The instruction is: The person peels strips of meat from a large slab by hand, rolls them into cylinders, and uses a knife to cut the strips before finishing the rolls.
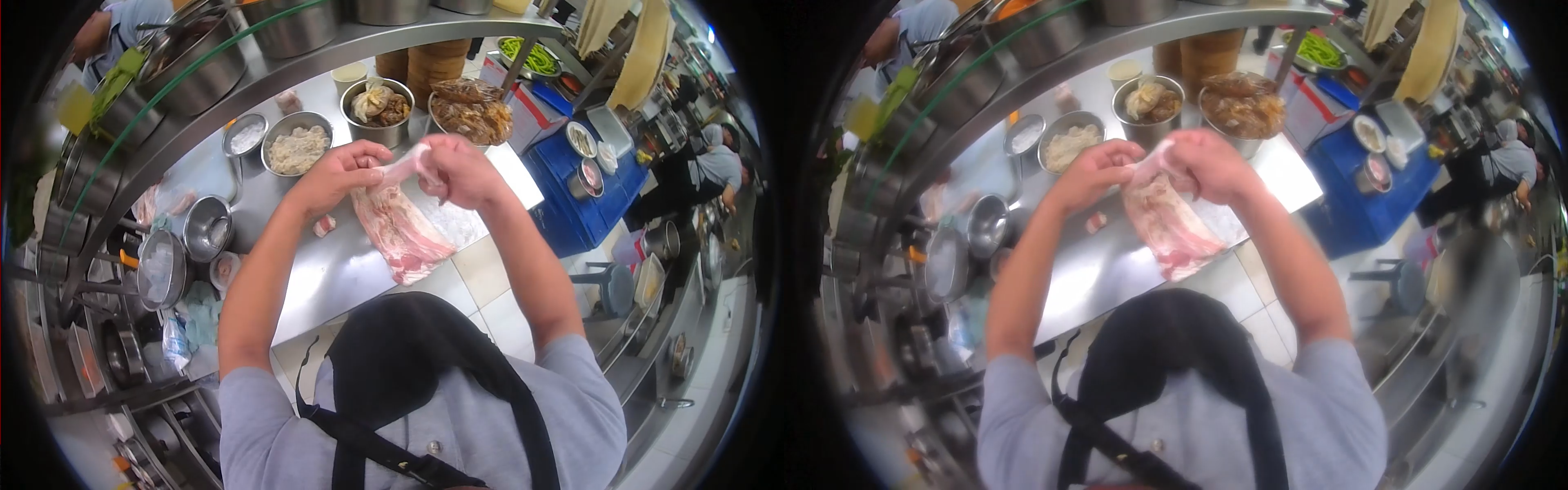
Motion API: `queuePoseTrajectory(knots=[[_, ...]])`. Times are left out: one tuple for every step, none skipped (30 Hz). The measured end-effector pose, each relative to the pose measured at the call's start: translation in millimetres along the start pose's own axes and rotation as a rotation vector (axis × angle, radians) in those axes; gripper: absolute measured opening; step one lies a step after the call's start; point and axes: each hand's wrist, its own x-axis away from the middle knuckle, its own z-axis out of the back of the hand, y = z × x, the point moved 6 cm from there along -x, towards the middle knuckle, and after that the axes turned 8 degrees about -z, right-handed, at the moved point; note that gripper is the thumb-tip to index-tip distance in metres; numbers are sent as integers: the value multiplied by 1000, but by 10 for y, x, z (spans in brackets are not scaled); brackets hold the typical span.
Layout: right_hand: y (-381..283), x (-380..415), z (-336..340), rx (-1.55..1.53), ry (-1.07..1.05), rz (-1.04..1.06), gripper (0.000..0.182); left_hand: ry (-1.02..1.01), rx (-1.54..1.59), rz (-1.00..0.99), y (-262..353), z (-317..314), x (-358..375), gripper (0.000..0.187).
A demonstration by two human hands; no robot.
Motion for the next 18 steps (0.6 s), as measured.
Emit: queuePoseTrajectory(knots=[[-125,-39,-115,-5,25,-12,8,12,1,-5,21,7,77,24],[-226,-84,-195,2,15,-18,8,30,2,0,37,13,161,25],[-333,-135,-259,88,27,2,7,49,3,4,64,18,237,26],[-435,-182,-325,173,38,23,7,62,5,0,132,16,301,26],[-521,-216,-407,168,14,28,8,62,-45,74,172,3,372,22],[-577,-240,-465,176,3,23,8,62,-94,146,171,-3,428,19],[-642,-251,-512,160,-12,45,9,73,-91,141,149,-12,453,19],[-691,-264,-539,143,-26,67,10,64,-79,107,108,-37,459,18],[-720,-285,-530,163,-2,75,10,52,-68,73,56,-48,469,17],[-743,-281,-557,168,-5,72,10,56,-65,69,-42,-32,486,17],[-780,-263,-590,202,2,82,10,60,-40,33,-147,-17,496,17],[-807,-252,-614,236,9,93,10,64,-17,-2,-192,-23,513,16],[-815,-255,-629,237,6,93,10,66,-17,-3,-249,-24,554,16],[-802,-267,-641,261,12,66,10,79,-24,-8,-300,-23,615,15],[-784,-288,-656,284,16,38,11,93,-32,-11,-330,-14,674,15],[-772,-311,-678,284,8,36,11,102,-33,-11,-366,6,735,15],[-754,-337,-694,319,18,31,12,114,-15,-33,-388,34,807,13],[-734,-370,-714,353,26,26,13,129,3,-56,-403,82,879,12]])
